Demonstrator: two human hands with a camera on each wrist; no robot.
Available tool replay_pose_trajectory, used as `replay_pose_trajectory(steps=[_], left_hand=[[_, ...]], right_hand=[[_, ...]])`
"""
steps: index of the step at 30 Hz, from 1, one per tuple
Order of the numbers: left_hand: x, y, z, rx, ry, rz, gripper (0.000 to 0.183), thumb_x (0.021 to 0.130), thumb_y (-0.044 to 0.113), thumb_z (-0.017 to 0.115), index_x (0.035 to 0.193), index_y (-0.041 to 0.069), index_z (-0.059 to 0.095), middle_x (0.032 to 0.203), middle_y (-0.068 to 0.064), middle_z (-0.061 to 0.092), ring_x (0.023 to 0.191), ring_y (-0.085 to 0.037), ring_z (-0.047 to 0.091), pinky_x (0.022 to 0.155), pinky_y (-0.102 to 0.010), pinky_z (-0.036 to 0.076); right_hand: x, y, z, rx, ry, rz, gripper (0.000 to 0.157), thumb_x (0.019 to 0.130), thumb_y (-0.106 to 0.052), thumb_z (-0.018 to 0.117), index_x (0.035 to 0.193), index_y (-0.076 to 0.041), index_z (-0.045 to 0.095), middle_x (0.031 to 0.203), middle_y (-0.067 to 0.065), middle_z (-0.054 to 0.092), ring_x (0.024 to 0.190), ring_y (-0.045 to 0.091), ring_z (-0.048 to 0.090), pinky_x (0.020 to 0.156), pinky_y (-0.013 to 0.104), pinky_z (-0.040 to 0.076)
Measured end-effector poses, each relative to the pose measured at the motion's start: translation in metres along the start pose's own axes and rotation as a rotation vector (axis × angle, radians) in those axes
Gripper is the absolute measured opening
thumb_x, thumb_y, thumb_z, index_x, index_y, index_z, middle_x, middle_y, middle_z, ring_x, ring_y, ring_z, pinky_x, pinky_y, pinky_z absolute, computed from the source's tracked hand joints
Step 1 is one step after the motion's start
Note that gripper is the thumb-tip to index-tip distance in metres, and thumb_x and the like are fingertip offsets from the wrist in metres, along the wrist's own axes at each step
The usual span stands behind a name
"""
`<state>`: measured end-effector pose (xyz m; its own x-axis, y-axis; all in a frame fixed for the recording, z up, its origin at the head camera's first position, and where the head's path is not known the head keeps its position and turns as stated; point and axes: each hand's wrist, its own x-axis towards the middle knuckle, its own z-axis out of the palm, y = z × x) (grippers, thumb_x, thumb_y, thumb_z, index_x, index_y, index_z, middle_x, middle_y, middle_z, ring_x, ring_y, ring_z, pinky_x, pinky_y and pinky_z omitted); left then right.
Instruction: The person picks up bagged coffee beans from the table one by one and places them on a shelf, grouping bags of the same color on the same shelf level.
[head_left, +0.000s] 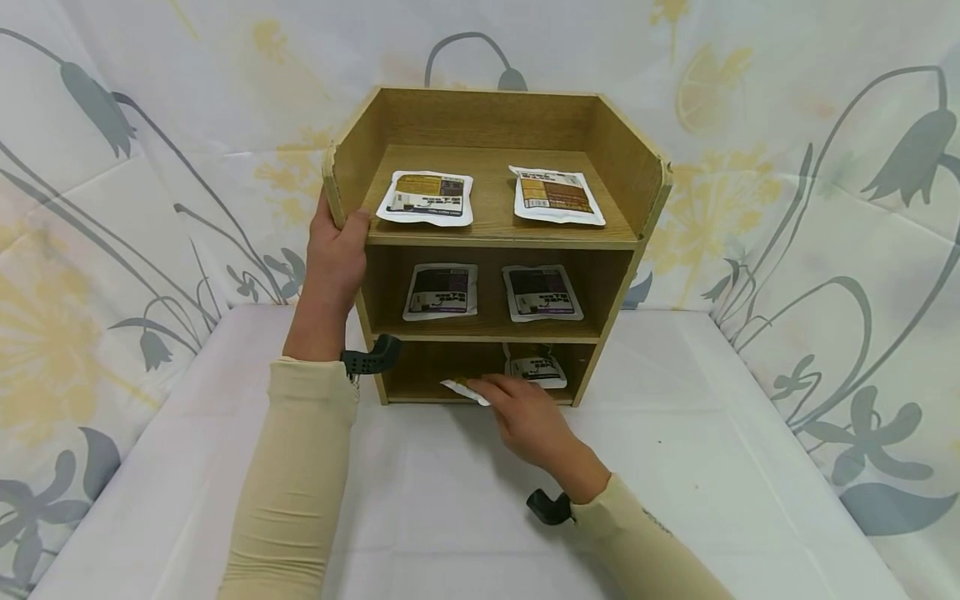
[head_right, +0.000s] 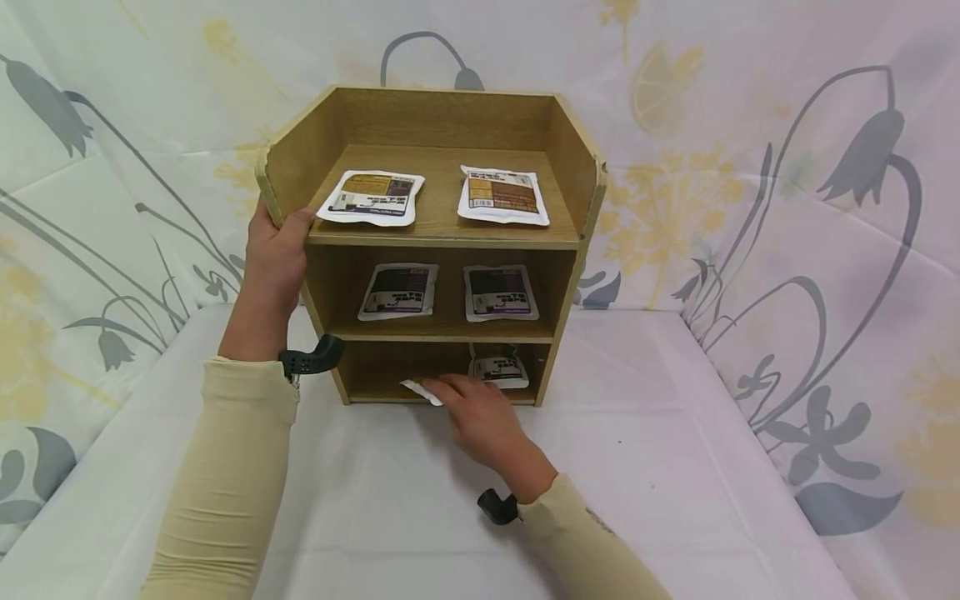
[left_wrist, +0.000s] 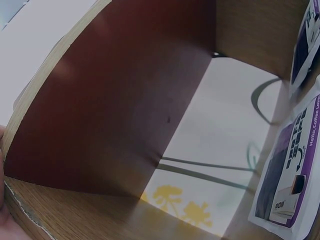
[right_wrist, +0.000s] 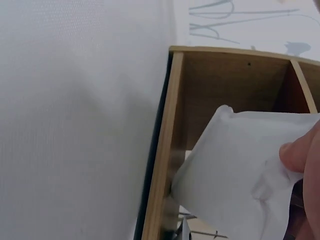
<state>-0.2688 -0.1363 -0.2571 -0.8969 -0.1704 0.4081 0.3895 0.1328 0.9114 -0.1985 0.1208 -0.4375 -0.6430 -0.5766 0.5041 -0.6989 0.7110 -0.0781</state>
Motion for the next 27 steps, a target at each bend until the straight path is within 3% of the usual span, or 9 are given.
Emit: replay_pose_trajectory(steps=[14, 27], left_hand=[[-0.001, 0.001, -0.001, -0.008, -0.008, -0.020, 0.051, 0.099, 0.023, 0.044, 0.149, 0.029, 0.032, 0.144, -0.008, 0.044, 0.129, -0.017, 0.041, 0.112, -0.040, 0.031], [-0.001, 0.001, -0.001, -0.012, -0.009, -0.011, 0.051, 0.100, 0.023, 0.044, 0.149, 0.028, 0.032, 0.144, -0.008, 0.044, 0.131, -0.017, 0.040, 0.113, -0.040, 0.030]], right_hand=[[0.013, -0.011, 0.015, -0.064, -0.027, -0.016, 0.045, 0.090, -0.007, 0.063, 0.132, -0.022, 0.059, 0.124, 0.003, 0.063, 0.111, 0.026, 0.062, 0.083, 0.046, 0.053], [0.028, -0.020, 0.031, -0.050, -0.248, 0.077, 0.045, 0.096, -0.013, 0.056, 0.140, -0.023, 0.052, 0.137, 0.007, 0.054, 0.126, 0.032, 0.052, 0.095, 0.056, 0.047]])
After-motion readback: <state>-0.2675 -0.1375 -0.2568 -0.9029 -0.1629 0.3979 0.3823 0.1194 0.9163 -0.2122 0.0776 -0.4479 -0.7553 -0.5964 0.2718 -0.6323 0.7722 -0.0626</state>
